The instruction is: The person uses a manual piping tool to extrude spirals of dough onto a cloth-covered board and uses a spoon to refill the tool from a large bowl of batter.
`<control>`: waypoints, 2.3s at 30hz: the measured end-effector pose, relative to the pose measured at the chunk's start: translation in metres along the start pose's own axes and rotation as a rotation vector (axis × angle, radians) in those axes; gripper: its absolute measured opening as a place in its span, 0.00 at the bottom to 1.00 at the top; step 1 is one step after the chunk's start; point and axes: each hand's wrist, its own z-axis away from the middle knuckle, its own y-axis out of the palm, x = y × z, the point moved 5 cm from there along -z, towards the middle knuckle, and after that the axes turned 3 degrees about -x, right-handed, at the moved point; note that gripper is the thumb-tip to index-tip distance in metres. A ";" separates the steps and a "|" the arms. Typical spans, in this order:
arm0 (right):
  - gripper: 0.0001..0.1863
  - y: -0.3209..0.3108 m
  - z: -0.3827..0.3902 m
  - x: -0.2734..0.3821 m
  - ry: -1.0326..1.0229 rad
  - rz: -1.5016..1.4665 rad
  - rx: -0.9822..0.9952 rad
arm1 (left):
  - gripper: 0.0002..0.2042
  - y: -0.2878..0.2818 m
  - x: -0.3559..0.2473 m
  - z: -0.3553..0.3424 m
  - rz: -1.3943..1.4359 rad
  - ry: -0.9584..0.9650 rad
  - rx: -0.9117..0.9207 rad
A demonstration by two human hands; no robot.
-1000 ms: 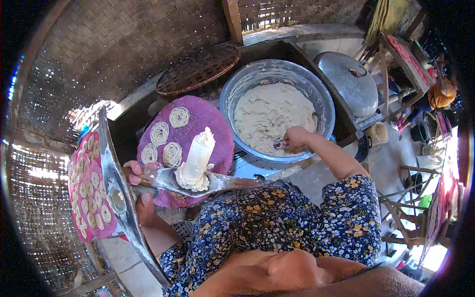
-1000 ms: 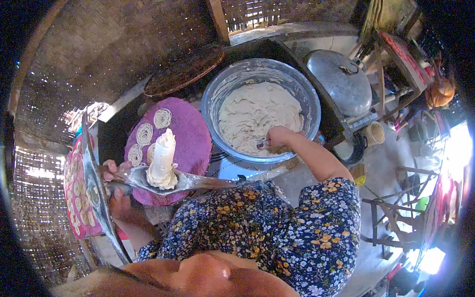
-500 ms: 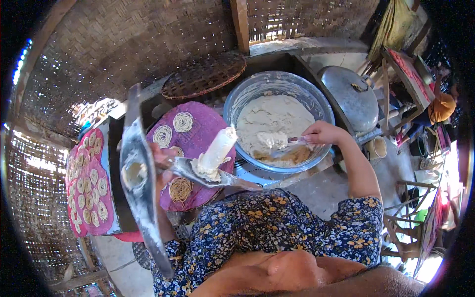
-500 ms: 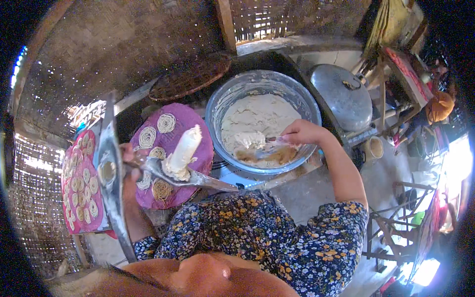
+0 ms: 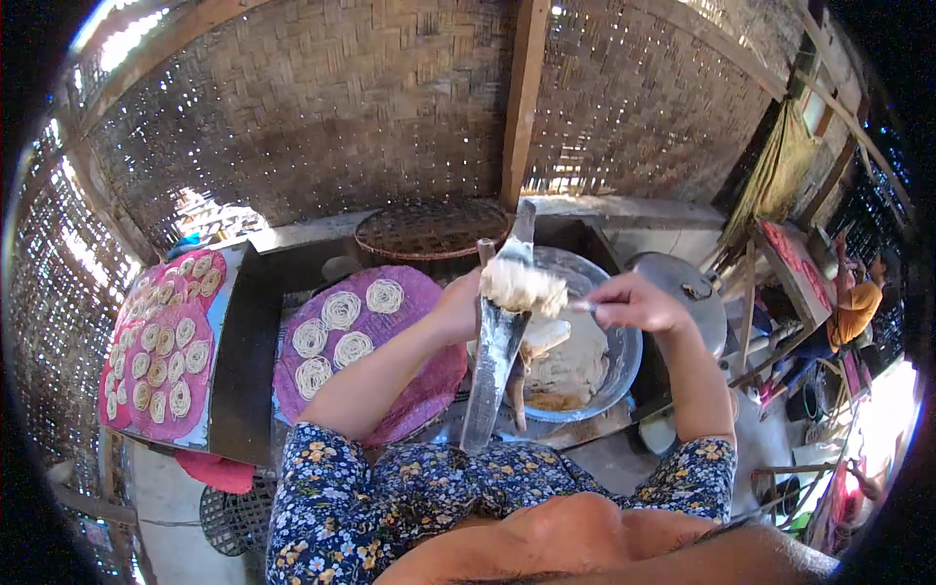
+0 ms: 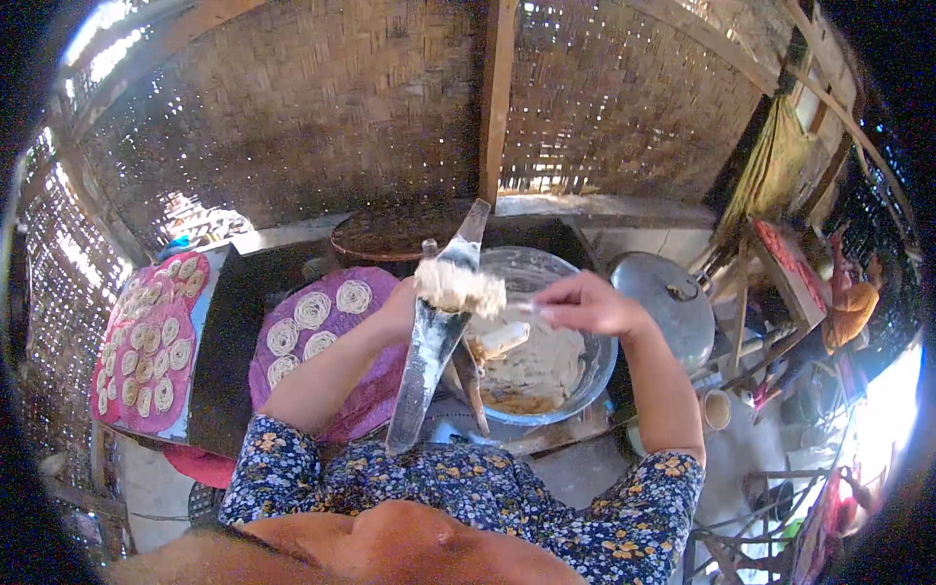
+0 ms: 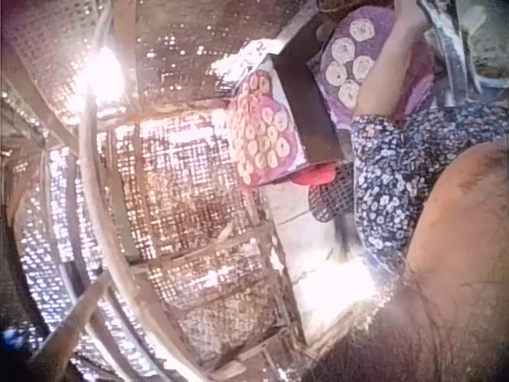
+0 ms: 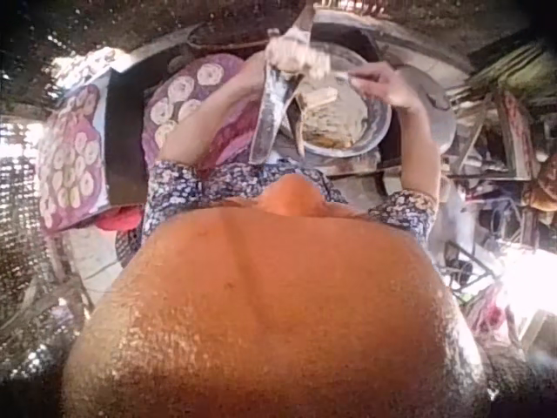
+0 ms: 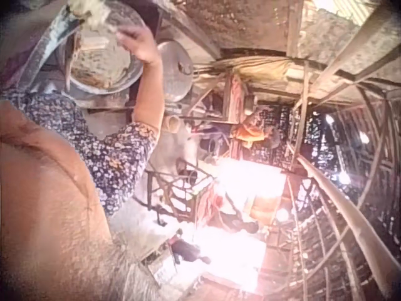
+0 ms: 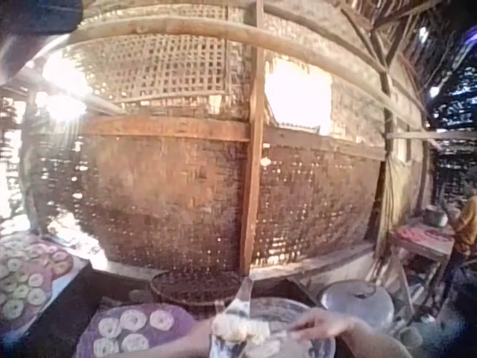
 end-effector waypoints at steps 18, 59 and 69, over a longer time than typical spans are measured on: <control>0.07 0.080 -0.004 0.122 -0.828 1.596 -0.374 | 0.17 0.004 -0.003 -0.011 -0.414 -0.152 0.053; 0.09 0.079 -0.012 -0.007 -0.079 -0.064 -0.832 | 0.17 0.042 0.055 -0.023 0.634 -0.007 0.029; 0.11 0.052 0.032 0.027 -0.254 0.660 -1.248 | 0.21 0.027 0.043 -0.026 -0.032 0.013 -0.093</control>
